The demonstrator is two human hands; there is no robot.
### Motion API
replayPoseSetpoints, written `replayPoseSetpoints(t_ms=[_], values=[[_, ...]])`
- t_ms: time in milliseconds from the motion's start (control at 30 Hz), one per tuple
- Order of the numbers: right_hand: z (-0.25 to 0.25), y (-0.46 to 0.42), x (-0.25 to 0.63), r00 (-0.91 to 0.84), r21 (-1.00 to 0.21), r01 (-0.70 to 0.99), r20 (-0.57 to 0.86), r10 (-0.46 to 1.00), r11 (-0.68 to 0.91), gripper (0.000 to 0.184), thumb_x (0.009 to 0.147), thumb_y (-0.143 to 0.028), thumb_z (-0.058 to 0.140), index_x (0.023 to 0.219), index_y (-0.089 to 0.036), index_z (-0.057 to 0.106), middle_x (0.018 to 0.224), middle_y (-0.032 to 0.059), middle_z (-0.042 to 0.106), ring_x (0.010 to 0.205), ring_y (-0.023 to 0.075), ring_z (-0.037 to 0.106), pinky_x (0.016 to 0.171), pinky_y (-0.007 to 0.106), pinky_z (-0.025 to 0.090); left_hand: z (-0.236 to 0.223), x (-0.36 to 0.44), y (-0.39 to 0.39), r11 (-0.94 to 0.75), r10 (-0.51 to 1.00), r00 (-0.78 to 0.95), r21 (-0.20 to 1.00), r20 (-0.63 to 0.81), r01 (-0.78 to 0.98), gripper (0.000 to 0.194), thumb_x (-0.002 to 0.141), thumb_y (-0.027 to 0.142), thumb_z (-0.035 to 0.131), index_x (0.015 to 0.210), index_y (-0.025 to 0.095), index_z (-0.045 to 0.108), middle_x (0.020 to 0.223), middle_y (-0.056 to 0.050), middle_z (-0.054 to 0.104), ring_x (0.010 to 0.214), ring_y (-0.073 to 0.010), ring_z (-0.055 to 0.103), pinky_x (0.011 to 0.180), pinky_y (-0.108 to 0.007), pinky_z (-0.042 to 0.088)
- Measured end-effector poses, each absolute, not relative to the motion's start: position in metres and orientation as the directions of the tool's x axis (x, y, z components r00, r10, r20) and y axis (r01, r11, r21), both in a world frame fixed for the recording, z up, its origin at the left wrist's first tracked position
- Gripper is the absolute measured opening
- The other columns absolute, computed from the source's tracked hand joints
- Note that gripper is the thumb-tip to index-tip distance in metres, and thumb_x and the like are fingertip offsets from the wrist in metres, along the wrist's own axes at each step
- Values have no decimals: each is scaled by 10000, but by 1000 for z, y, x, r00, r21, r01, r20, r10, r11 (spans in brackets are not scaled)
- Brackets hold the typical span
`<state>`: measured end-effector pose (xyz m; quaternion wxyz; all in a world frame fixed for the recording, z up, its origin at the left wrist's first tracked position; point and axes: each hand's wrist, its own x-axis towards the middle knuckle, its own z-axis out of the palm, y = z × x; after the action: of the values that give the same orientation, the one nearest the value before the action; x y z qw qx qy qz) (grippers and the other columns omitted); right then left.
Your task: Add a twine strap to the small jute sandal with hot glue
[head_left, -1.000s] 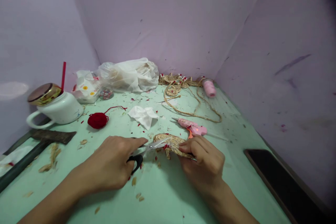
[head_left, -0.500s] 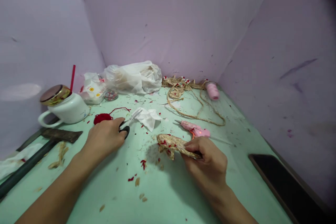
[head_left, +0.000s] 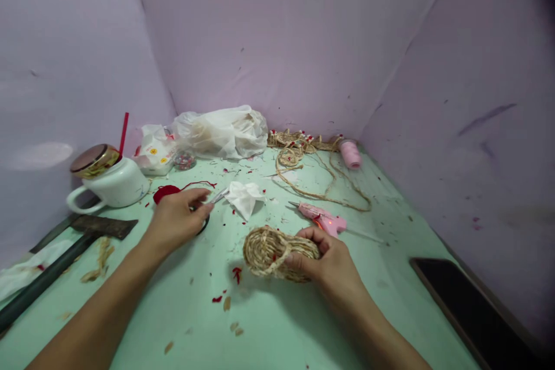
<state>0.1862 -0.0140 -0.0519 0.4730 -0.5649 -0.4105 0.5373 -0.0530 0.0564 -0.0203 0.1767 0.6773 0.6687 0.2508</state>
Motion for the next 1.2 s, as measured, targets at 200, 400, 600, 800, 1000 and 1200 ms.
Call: replayPoseSetpoints(t_ms=[200,400,600,800,1000,1200], values=[[-58,-15,185,10,-970,-69,-233,972,-232,405,518,-296,779,860,-165,604,743,15,649,655,160,590,629,290,475,-31,-12,28,206,869,435,972,-235,114,386,658,344,662,980,138,605,897,-80,684,753,-178,621,686,-291,476],[-57,-18,184,-34,-980,185,73,997,78,252,660,-262,688,901,-195,658,915,53,636,871,202,587,765,319,463,-49,1,23,299,882,401,952,-247,-71,375,589,242,728,911,109,588,725,-48,670,620,-130,595,584,-236,454],[-57,-20,183,-46,-946,288,141,989,149,283,668,-184,654,951,-183,636,948,61,645,889,196,592,788,313,465,-48,4,20,292,903,343,955,-259,-48,340,559,204,732,856,101,602,684,-31,667,590,-112,577,543,-203,435],[-57,-19,184,-23,-957,291,7,1000,14,254,665,-242,646,908,-169,633,878,53,657,792,194,604,718,311,475,-53,5,22,310,891,364,949,-270,-55,307,574,235,733,828,108,617,693,-37,674,584,-117,580,551,-214,447],[-50,-15,183,-51,-962,71,-268,962,-264,263,635,-318,650,830,-141,647,718,24,645,576,127,560,562,258,446,-55,7,21,299,890,363,954,-276,-7,293,590,259,725,828,118,626,724,-43,672,589,-126,579,547,-226,456],[-52,-15,183,-122,-921,-118,-358,926,-372,189,538,-309,696,585,-142,622,493,-39,545,440,69,442,459,212,343,-52,8,18,211,884,417,977,-209,41,201,617,226,686,790,129,654,708,-33,673,611,-127,575,571,-222,454]])
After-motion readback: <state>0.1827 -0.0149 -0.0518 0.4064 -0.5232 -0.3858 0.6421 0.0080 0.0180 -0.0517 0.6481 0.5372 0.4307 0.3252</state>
